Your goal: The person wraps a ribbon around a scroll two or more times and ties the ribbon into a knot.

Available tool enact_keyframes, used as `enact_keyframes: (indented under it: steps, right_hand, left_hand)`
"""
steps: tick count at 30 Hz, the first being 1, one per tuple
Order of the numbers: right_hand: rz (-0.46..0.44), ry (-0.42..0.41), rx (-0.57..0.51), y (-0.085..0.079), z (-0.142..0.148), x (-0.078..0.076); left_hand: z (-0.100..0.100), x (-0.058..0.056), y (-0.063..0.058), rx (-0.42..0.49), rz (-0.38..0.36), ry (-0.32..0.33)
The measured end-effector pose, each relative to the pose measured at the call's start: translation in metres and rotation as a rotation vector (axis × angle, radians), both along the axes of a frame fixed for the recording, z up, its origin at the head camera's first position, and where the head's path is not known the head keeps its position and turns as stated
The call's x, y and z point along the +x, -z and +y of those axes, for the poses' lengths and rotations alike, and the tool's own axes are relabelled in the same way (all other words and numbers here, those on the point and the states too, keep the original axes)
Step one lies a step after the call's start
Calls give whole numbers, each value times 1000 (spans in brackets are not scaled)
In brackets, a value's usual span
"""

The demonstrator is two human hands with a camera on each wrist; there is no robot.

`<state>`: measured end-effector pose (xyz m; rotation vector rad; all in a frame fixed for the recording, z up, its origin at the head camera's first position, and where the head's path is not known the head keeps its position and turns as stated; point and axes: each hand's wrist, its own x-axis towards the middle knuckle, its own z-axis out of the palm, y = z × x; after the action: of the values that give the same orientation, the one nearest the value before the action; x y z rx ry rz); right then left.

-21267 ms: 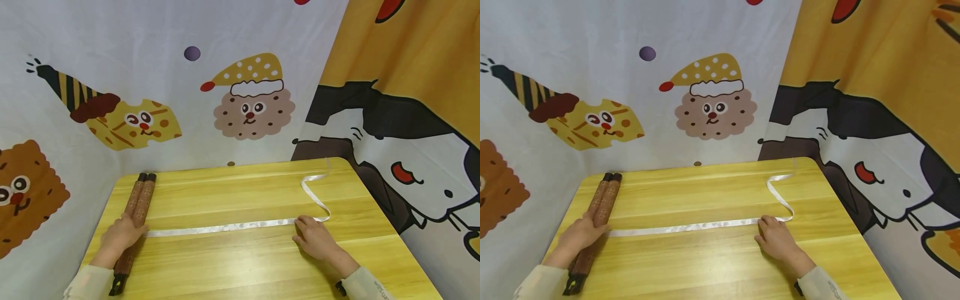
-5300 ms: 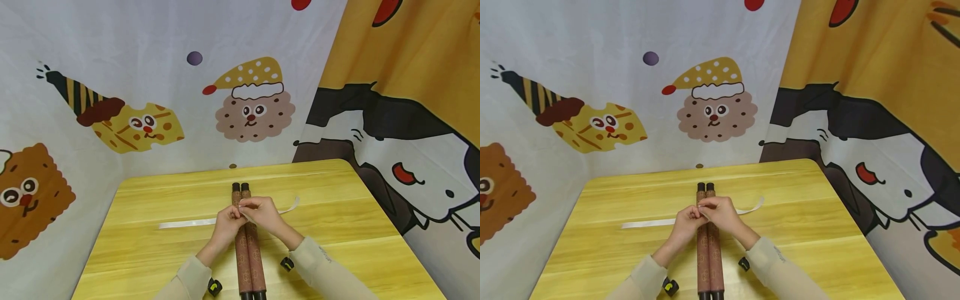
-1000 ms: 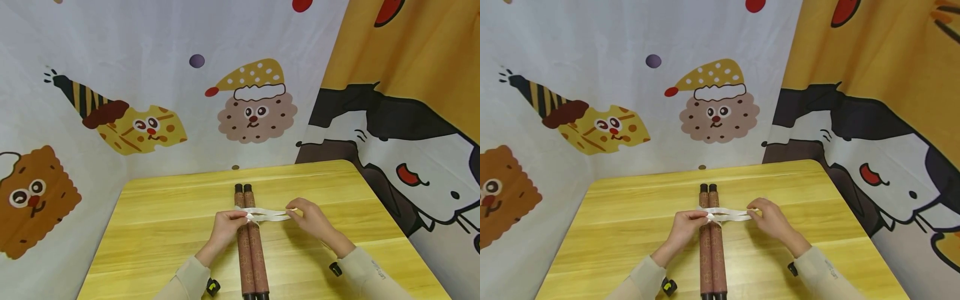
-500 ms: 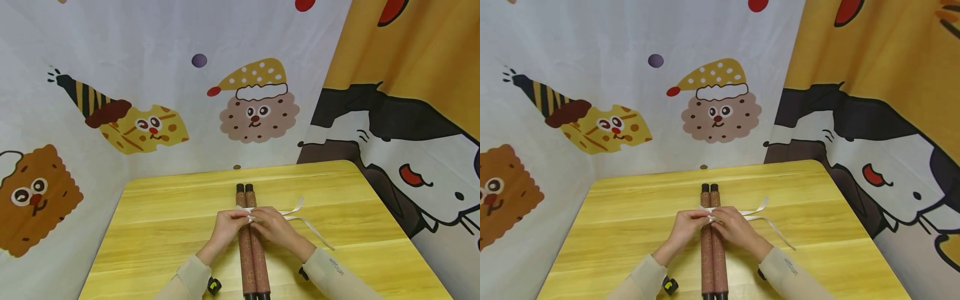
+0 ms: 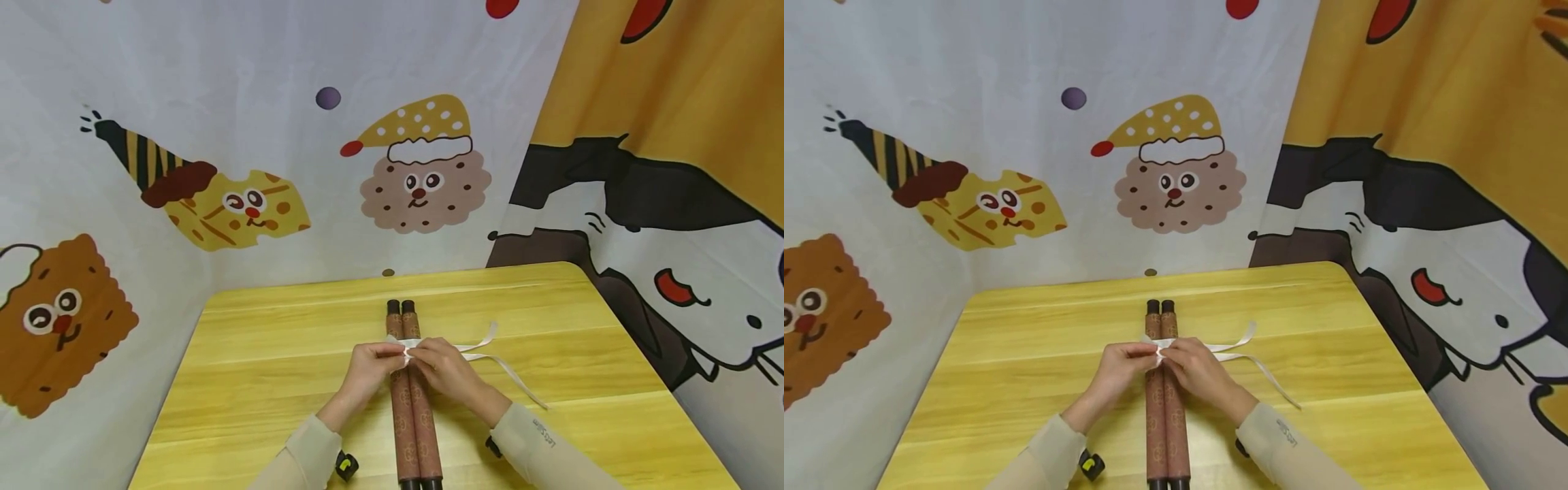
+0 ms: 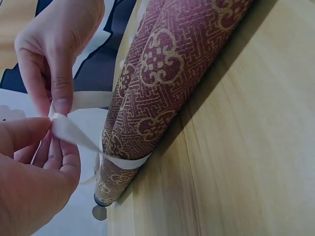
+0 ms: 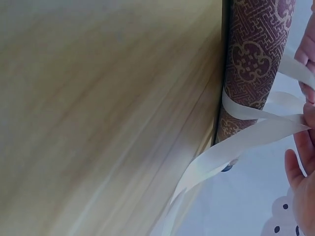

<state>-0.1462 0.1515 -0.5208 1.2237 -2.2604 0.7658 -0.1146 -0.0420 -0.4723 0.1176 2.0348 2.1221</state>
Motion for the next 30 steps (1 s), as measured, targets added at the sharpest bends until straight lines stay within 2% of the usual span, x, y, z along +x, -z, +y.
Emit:
enact_keyframes:
  steps: [3,7,9,11,15,17,19,25,30]
  right_hand:
    - [-5,28,36,0,1,-1]
    - [6,55,75,-1,2,-2]
    - [24,72,88,-2,2,-2]
    - [30,96,95,-3,2,-3]
    - [13,126,98,-7,3,-5]
    - [5,141,104,-9,3,-5]
    - [6,152,108,-10,3,-6]
    - [-3,180,99,-14,1,-6]
    - [-76,209,113,-17,-4,-4]
  left_hand:
    - [0,-1,5,-7,8,2]
    - [0,-7,21,22,1,2]
    - [0,-9,29,45,-3,-11]
    - [-1,-9,33,30,9,-45]
    - [1,-2,33,-143,94,-163]
    - [4,5,31,-235,138,-196]
    - [9,12,30,-303,175,-188]
    - [25,32,35,-357,292,-53]
    - [32,38,43,-391,395,-67]
